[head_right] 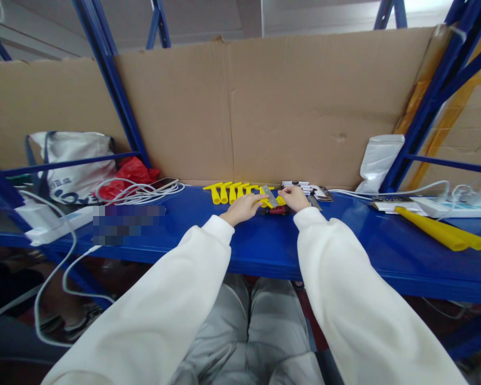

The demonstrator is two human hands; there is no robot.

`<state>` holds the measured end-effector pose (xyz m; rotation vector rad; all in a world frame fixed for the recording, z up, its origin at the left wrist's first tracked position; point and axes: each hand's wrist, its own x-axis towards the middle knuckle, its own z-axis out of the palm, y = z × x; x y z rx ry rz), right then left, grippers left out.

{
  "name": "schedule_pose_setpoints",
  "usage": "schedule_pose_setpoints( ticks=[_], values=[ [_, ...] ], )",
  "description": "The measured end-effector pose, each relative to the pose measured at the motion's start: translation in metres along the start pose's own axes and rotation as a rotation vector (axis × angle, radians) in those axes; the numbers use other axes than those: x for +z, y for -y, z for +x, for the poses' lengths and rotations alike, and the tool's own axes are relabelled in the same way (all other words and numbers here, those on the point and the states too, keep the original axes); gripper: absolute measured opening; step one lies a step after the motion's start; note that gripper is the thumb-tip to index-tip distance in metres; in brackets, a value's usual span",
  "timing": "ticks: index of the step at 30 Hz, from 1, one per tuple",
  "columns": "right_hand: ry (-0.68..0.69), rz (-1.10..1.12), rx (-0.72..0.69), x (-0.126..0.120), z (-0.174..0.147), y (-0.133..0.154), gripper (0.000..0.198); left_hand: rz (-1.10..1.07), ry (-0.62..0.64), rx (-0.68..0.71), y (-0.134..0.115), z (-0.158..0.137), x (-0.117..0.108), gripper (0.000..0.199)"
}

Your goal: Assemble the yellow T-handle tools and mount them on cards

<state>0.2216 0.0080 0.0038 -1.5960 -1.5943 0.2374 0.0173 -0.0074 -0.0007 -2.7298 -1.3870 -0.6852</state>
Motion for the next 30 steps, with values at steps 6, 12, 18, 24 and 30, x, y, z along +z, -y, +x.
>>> schedule_pose_setpoints(
  ticks=[6,12,18,24,30],
  values=[
    [-0.141,-0.397,0.232,-0.022,0.003,-0.03,0.021,-0.024,-0.002,0.02,0.004,0.001,0.003,0.044],
    [0.018,-0.562,0.334,-0.022,-0.004,-0.033,0.024,-0.011,0.038,0.025,0.005,0.003,0.005,0.045],
    [0.119,-0.569,0.25,-0.019,-0.002,-0.035,0.033,-0.018,0.061,0.034,0.005,0.004,0.006,0.044],
    [0.164,-0.579,0.213,-0.018,0.002,-0.039,0.03,-0.035,0.06,0.04,0.005,0.003,0.005,0.044],
    [0.124,-0.605,0.203,-0.012,0.002,-0.036,0.031,-0.045,0.067,0.05,0.006,0.004,0.006,0.044]
  ],
)
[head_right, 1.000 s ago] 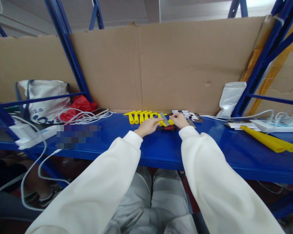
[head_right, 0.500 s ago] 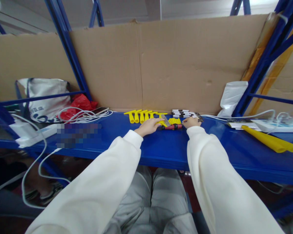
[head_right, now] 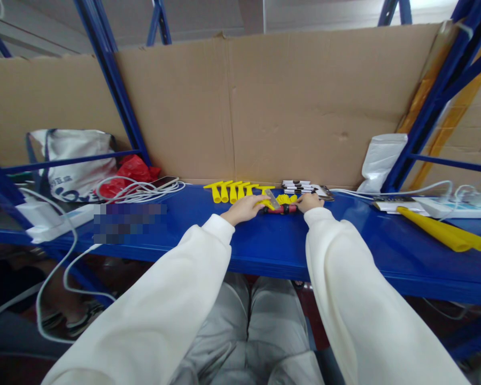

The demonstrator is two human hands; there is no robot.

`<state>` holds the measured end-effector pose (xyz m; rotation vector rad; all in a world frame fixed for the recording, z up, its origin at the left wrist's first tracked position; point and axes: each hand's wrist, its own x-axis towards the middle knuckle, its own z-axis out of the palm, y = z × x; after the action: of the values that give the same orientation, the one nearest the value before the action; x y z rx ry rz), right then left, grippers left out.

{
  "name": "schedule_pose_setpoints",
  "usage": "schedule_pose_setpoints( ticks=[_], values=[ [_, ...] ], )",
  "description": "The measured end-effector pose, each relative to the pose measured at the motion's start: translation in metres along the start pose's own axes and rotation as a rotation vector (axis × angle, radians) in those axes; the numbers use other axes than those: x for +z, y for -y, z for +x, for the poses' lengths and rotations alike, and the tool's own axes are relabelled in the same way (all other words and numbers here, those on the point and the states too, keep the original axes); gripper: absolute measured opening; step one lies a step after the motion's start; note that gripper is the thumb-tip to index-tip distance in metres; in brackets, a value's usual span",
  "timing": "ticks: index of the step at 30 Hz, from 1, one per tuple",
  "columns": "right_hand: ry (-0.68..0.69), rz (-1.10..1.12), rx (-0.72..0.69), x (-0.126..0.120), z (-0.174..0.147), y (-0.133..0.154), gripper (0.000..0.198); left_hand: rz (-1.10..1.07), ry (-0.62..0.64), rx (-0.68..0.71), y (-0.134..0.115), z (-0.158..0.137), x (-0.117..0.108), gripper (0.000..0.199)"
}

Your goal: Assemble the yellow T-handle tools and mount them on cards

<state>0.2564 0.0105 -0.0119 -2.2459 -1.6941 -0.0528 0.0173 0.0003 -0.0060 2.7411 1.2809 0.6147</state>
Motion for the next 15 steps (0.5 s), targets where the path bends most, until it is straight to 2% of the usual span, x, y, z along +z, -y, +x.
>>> schedule_pose_setpoints(
  ticks=[15],
  values=[
    [-0.005,-0.145,0.035,-0.0029,-0.006,0.0105,0.036,0.002,-0.003,0.019,0.0024,0.0025,0.0029,0.043]
  ],
)
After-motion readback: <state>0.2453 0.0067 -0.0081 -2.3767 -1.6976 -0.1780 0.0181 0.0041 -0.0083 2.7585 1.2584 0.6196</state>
